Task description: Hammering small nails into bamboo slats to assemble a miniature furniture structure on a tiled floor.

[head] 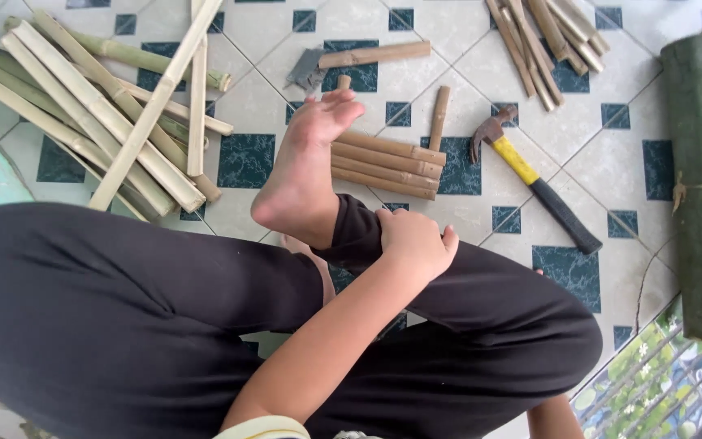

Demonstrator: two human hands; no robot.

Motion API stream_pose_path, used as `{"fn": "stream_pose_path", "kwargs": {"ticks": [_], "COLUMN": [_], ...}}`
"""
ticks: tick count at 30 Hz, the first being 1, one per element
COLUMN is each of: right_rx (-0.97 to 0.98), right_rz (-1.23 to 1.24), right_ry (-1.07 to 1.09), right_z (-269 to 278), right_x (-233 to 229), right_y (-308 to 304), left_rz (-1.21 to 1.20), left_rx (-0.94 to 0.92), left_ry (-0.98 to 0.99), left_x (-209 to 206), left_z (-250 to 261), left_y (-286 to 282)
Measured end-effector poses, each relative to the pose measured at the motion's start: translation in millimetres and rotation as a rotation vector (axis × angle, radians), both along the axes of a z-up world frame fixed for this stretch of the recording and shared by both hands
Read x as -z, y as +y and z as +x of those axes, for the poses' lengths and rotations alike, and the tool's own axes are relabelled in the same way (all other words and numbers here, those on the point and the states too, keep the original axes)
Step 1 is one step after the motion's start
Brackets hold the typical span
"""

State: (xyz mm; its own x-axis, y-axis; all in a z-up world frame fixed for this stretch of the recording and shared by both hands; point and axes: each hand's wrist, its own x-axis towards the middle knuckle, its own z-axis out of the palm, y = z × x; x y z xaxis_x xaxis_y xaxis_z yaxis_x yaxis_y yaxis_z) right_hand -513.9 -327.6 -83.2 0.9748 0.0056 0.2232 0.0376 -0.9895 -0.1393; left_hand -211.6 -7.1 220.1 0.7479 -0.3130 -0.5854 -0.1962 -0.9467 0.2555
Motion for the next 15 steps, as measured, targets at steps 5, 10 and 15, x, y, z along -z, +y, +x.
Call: {"fn": "stream_pose_path", "kwargs": {"ticks": [5,10,15], "right_rx": [-0.013,-0.032,-0.011], "right_rz": [0.017,0.025,0.053], "right_ry": [-0.036,-0.034,-0.053], "right_z": [-26.2,-35.9,16.5], "right_x": [-5.9,-36.6,-64.1], "right_y": [-5.6,-6.2,24.3], "left_rz": [0.048,0.055,0.046], "left_rx": [-0.015,-0.066,-0.068], "left_ry": [-0.122,-0.102,0.066], "left_x": [-21.9,-51.0,4.6], "left_z": [-1.8,-22.3,-22.4], "left_y": [1.4,32.7,61.8]}}
